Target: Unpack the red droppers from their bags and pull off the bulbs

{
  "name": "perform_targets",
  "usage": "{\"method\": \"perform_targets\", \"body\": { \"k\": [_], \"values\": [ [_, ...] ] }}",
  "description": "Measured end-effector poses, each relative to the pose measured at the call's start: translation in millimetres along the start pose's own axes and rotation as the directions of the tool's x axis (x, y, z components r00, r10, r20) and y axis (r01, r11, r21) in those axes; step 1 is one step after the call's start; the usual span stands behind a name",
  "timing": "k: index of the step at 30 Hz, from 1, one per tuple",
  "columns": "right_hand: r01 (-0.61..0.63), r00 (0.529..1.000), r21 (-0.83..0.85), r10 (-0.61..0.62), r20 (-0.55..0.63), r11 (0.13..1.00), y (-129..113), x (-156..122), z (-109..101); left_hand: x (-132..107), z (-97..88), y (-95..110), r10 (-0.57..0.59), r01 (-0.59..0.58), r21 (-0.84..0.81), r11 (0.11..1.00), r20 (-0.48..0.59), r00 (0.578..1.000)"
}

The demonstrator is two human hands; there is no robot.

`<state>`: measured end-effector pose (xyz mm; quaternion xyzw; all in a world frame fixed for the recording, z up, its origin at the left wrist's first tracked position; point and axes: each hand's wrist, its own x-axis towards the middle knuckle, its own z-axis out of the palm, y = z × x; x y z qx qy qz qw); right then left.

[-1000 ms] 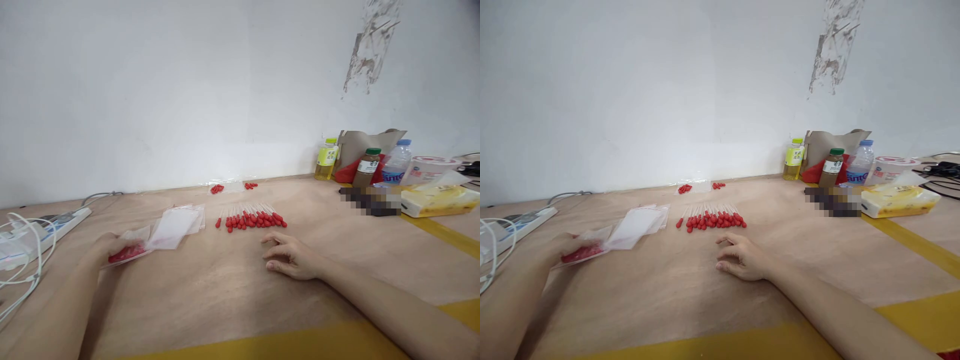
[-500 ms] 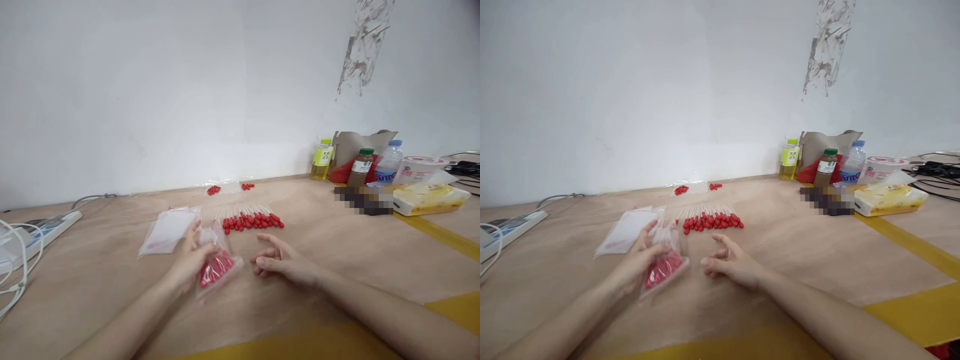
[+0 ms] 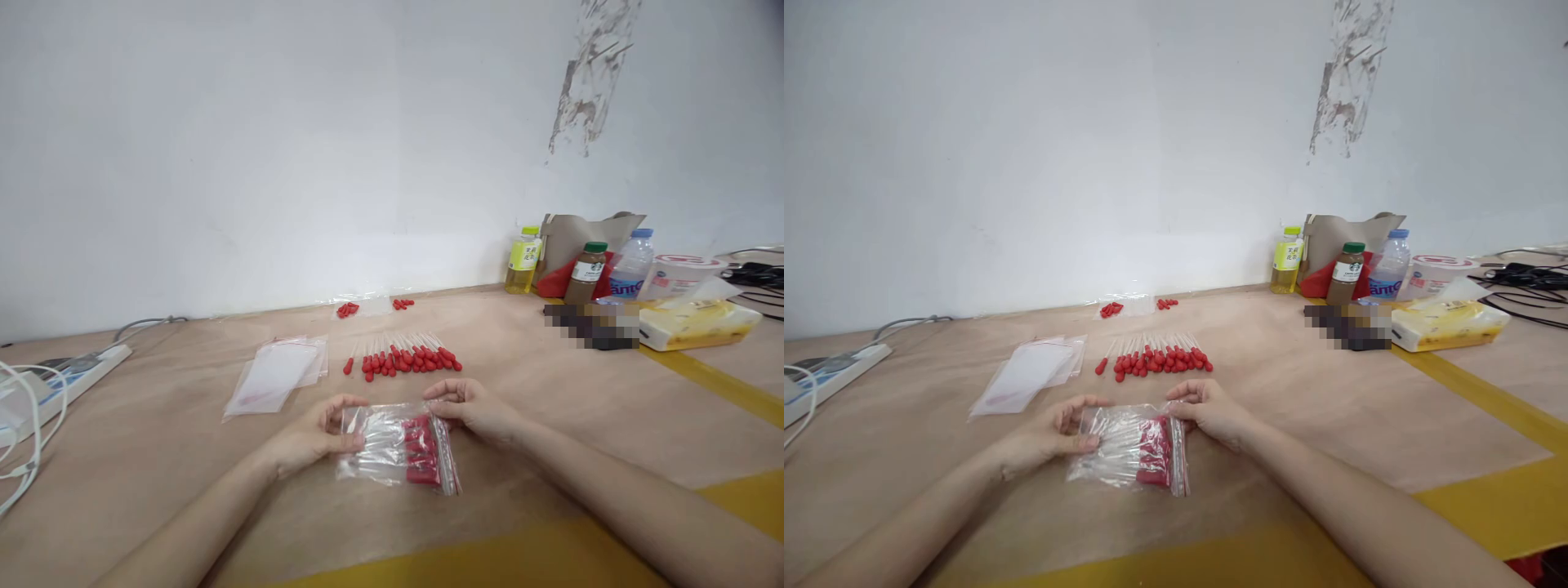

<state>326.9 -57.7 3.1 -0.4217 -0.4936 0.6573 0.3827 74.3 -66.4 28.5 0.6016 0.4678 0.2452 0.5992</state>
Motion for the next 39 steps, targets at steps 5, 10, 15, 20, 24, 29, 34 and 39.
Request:
{"method": "perform_targets", "body": {
  "k": [5,10,15,20,24,29,34,39],
  "values": [
    [0.029,0.999,0.002,-0.029,-0.044,1.0,1,4,1,-4,-6.0,-5,-0.034,0.026,0.299,0.954,0.021,0.999],
    [-0.119,0.98,-0.002,0.118,0.163,0.993,-2,-6,-5,0,6.6,-8,0.087,-0.067,0.186,0.98,-0.103,0.991],
    [-0.13,0.977,0.038,0.122,0.174,0.991,0,-8,-4,-5,13.3,3,0.0,-0.013,-0.089,0.996,-0.142,0.99],
    [-0.141,0.98,0.004,0.139,0.146,0.99,1,-7,-2,-15,-2.3,8,-0.049,0.088,0.36,0.929,-0.115,0.992],
    [-0.159,0.978,-0.043,0.164,0.127,0.986,0,-8,-1,-15,3.9,5,0.383,-0.078,0.77,0.633,-0.223,0.896],
    [-0.165,0.975,-0.073,0.174,0.141,0.984,2,-7,1,14,41.2,9,0.616,-0.486,0.818,0.307,0.218,0.757],
    [-0.104,0.97,-0.107,0.124,0.208,0.989,3,-5,0,54,48.3,15,0.661,-0.681,0.732,0.002,0.51,0.55],
    [-0.12,0.977,-0.112,0.138,0.163,0.986,3,-7,0,66,41.8,10,0.692,-0.725,0.686,-0.064,0.554,0.463]
  ]
}}
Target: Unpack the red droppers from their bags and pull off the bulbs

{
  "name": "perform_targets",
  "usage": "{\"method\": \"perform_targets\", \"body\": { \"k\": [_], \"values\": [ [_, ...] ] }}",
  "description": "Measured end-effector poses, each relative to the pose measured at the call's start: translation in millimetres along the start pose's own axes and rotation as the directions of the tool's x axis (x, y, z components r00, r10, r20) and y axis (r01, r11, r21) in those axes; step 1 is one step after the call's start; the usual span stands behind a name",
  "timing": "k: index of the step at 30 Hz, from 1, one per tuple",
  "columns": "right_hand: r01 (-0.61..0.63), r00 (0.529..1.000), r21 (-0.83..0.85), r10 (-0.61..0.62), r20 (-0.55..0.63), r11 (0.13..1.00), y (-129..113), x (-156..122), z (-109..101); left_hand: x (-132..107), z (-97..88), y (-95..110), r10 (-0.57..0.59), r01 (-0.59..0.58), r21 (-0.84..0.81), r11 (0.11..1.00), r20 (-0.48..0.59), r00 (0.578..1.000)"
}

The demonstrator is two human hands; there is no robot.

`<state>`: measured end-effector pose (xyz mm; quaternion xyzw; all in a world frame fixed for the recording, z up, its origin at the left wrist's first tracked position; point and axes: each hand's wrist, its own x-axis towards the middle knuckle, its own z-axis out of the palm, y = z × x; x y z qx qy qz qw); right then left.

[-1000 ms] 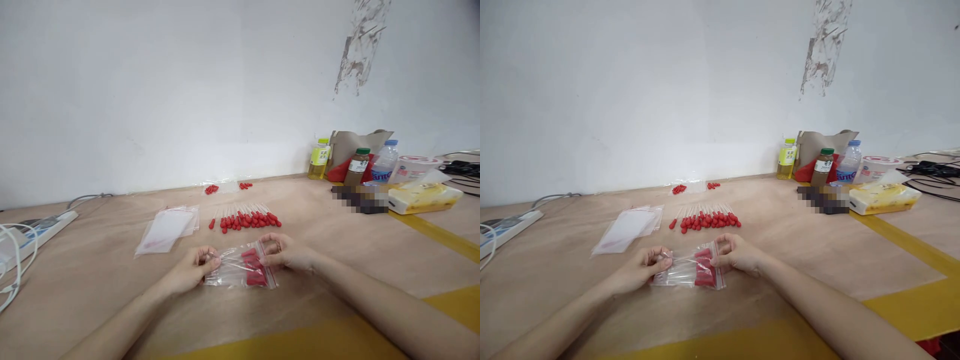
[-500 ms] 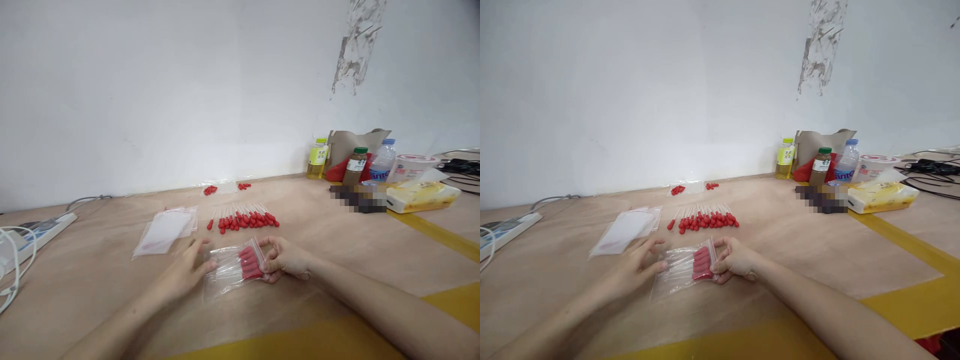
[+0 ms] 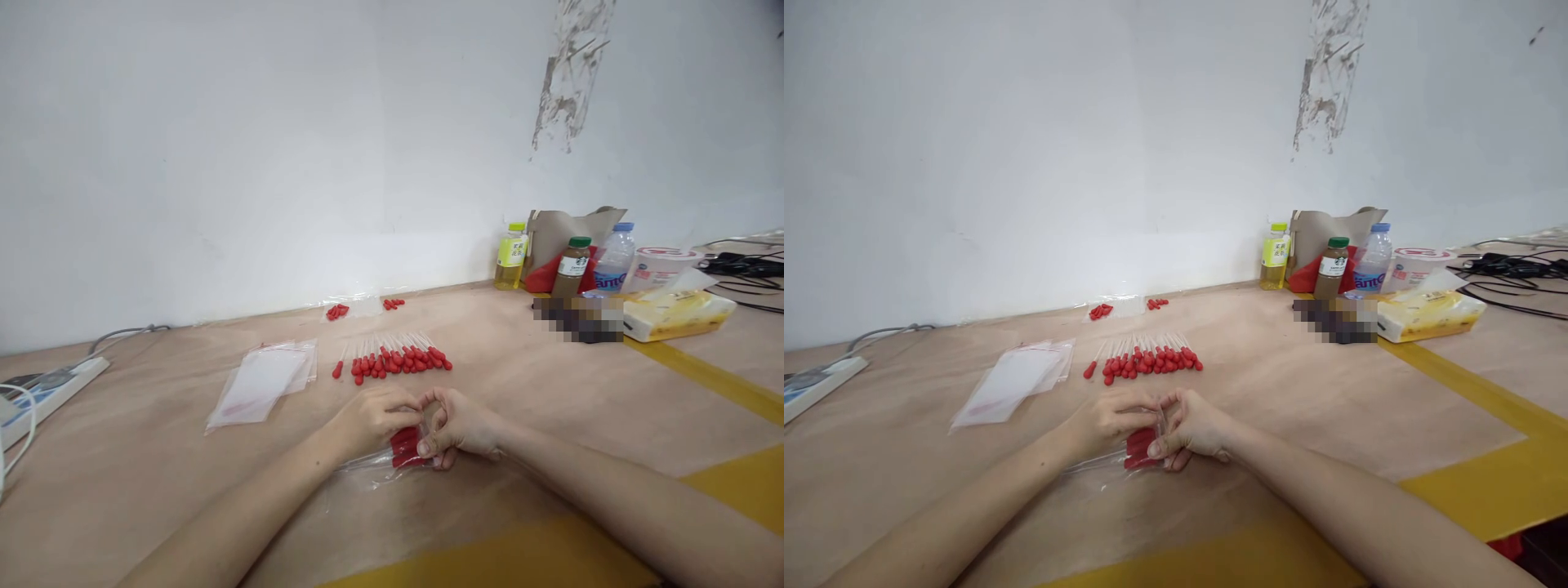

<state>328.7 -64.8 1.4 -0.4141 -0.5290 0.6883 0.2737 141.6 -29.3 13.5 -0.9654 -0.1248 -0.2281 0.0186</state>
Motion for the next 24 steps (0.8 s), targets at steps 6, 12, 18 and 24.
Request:
{"method": "perform_targets", "body": {
  "k": [6,12,18,24],
  "values": [
    [0.078,0.997,-0.003,-0.078,0.021,0.997,4,0,1,4,3.4,3,0.019,-0.021,0.022,1.0,0.071,0.997],
    [0.44,0.898,-0.25,-0.423,0.12,0.862,0,-2,-11,-3,-3.1,0,-0.091,0.091,0.006,0.996,0.03,0.995],
    [0.659,0.523,-0.735,-0.799,0.296,0.16,-3,-6,-16,-2,-5.3,3,-0.181,0.179,0.036,0.983,0.065,0.981],
    [0.599,0.365,-0.79,-0.833,0.416,-0.132,4,3,-13,-4,-3.5,-5,-0.177,0.177,-0.001,0.984,0.05,0.983]
  ]
}}
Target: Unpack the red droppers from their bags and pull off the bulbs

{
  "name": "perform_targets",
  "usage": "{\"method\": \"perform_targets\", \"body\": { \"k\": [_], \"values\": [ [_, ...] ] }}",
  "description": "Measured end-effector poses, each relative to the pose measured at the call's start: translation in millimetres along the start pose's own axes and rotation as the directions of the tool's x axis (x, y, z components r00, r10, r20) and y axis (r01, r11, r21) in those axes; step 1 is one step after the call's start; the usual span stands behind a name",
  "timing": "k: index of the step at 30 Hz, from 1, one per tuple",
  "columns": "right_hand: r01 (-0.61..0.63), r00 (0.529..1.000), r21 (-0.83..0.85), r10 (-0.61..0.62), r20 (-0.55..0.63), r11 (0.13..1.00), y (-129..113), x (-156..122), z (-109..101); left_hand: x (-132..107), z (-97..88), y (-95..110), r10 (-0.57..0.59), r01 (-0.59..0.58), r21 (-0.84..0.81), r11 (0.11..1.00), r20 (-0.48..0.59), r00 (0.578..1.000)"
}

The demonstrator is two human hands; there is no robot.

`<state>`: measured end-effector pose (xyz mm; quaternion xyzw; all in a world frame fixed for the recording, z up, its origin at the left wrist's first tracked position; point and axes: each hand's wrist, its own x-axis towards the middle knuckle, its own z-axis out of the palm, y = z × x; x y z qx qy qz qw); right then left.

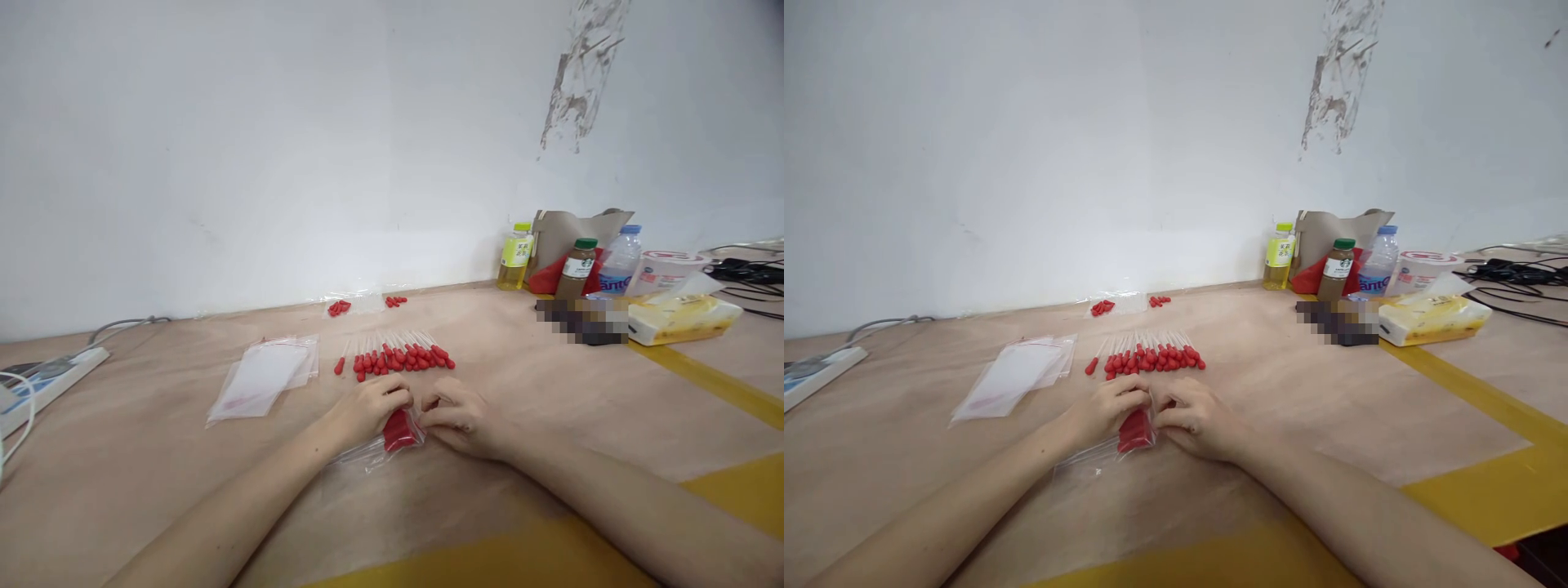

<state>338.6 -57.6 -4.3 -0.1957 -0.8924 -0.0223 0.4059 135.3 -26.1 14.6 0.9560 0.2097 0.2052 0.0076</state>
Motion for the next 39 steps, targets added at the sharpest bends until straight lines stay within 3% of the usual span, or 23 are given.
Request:
{"method": "perform_targets", "body": {
  "k": [6,12,20,24,27,29,32,34,36,39],
  "values": [
    [0.061,0.997,-0.16,-0.052,0.063,0.985,1,-2,3,3,-13.5,7,0.08,-0.073,-0.082,0.994,0.087,0.993],
    [0.146,0.984,-0.254,-0.113,0.138,0.956,-3,1,1,7,-9.9,15,0.162,-0.154,-0.088,0.984,0.095,0.982],
    [0.199,0.944,-0.201,-0.132,0.302,0.959,-4,6,-9,10,-27.1,25,0.113,-0.119,0.022,0.993,0.196,0.974],
    [0.058,0.929,-0.093,-0.019,0.369,0.994,-9,8,-14,10,-35.8,32,0.143,-0.179,0.171,0.969,0.204,0.968],
    [-0.141,0.923,0.087,0.099,0.371,0.986,-10,9,-15,13,-40.8,42,0.148,-0.217,0.334,0.917,0.221,0.964],
    [-0.327,0.896,0.232,0.221,0.386,0.916,-9,8,-13,15,-43.3,49,0.136,-0.219,0.392,0.894,0.228,0.964],
    [-0.557,0.819,0.391,0.407,0.404,0.733,-6,5,-5,12,-42.9,53,0.145,-0.204,0.337,0.919,0.191,0.971],
    [-0.644,0.763,0.399,0.51,0.396,0.653,-4,3,2,0,-39.7,49,0.09,-0.117,0.217,0.969,0.129,0.987],
    [-0.699,0.714,0.368,0.564,0.415,0.614,-4,3,6,-22,-35.8,42,-0.089,0.084,0.053,0.995,0.098,0.991],
    [-0.739,0.672,0.374,0.567,0.477,0.561,-6,4,7,-58,-31.9,31,-0.359,0.382,-0.163,0.91,0.15,0.921]
  ]
}}
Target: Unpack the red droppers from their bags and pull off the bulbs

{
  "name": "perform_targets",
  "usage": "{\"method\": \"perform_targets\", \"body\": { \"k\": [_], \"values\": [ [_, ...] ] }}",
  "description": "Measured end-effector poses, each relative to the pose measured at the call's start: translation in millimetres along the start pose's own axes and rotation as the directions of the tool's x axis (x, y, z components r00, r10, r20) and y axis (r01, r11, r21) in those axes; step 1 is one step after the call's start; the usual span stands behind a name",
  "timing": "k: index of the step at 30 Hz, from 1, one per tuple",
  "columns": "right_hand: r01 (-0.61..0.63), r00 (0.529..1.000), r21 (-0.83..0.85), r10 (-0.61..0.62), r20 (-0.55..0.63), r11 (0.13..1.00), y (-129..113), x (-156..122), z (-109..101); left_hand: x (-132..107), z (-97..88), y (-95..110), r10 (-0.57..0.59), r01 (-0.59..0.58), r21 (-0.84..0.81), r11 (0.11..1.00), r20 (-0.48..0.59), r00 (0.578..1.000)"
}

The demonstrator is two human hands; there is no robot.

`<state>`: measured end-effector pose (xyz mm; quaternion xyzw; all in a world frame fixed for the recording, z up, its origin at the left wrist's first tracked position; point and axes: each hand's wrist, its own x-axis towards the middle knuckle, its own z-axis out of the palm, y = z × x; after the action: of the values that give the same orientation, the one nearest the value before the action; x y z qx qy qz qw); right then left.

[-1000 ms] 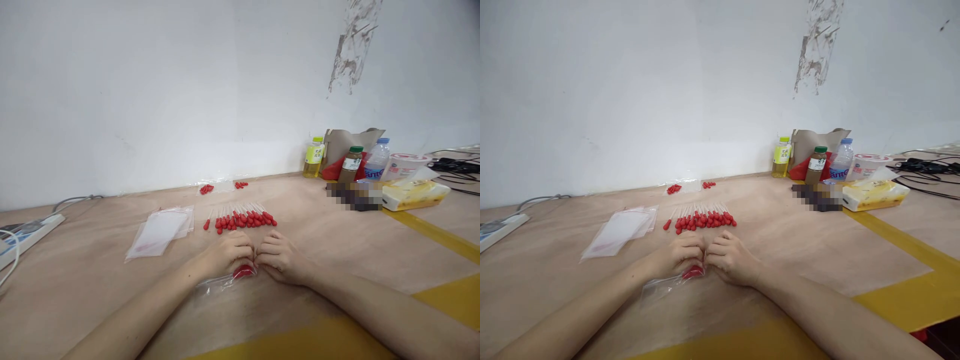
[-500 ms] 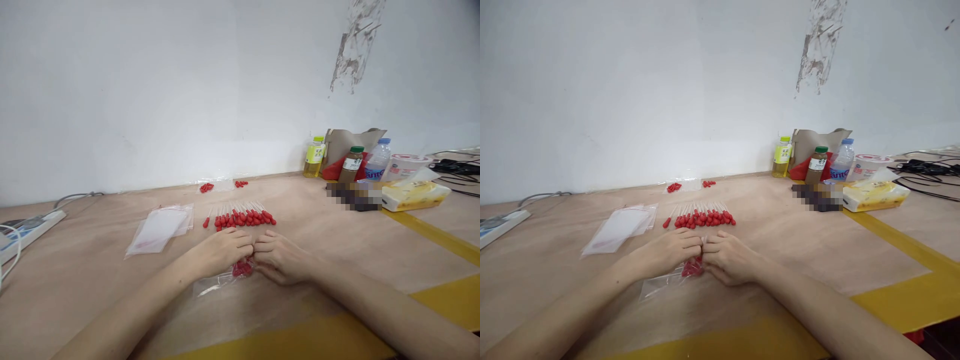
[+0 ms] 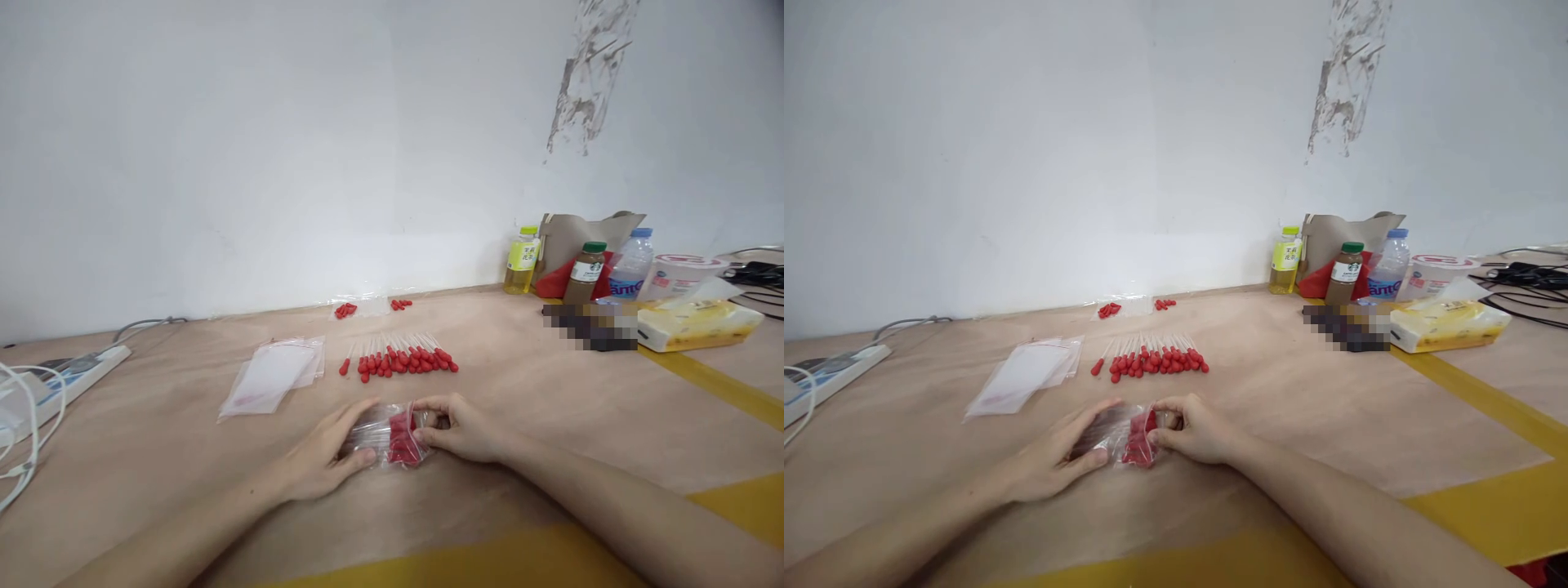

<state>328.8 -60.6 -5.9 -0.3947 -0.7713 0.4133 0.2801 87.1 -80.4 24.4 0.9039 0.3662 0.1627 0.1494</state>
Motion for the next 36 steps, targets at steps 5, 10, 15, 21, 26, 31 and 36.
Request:
{"method": "perform_targets", "body": {
  "k": [5,10,15,21,26,31,36],
  "values": [
    [-0.005,0.996,0.058,0.0,0.086,0.998,-2,1,0,-20,5.6,-12,-0.132,0.134,-0.11,0.985,0.022,0.991],
    [-0.073,0.994,0.145,0.061,0.086,0.987,-2,3,3,-14,10.8,-7,-0.142,0.133,-0.125,0.983,-0.061,0.988],
    [0.101,0.993,0.025,-0.099,-0.07,0.995,-4,1,8,-13,14.2,-10,-0.126,0.111,-0.112,0.988,-0.139,0.982],
    [0.07,0.997,-0.082,-0.073,-0.036,0.994,-7,2,7,-13,17.9,-16,-0.115,0.103,-0.087,0.991,-0.154,0.981],
    [0.117,0.993,-0.169,-0.114,0.03,0.979,-18,0,4,-12,19.3,-17,-0.093,0.082,-0.069,0.994,-0.174,0.98],
    [-0.074,0.994,-0.01,0.074,0.077,0.997,-18,-2,5,-10,18.3,-15,-0.073,0.061,-0.075,0.995,-0.163,0.984],
    [-0.111,0.988,0.117,0.096,0.125,0.987,-21,-3,4,-11,17.4,-13,-0.079,0.068,-0.074,0.995,-0.155,0.985]
  ]
}}
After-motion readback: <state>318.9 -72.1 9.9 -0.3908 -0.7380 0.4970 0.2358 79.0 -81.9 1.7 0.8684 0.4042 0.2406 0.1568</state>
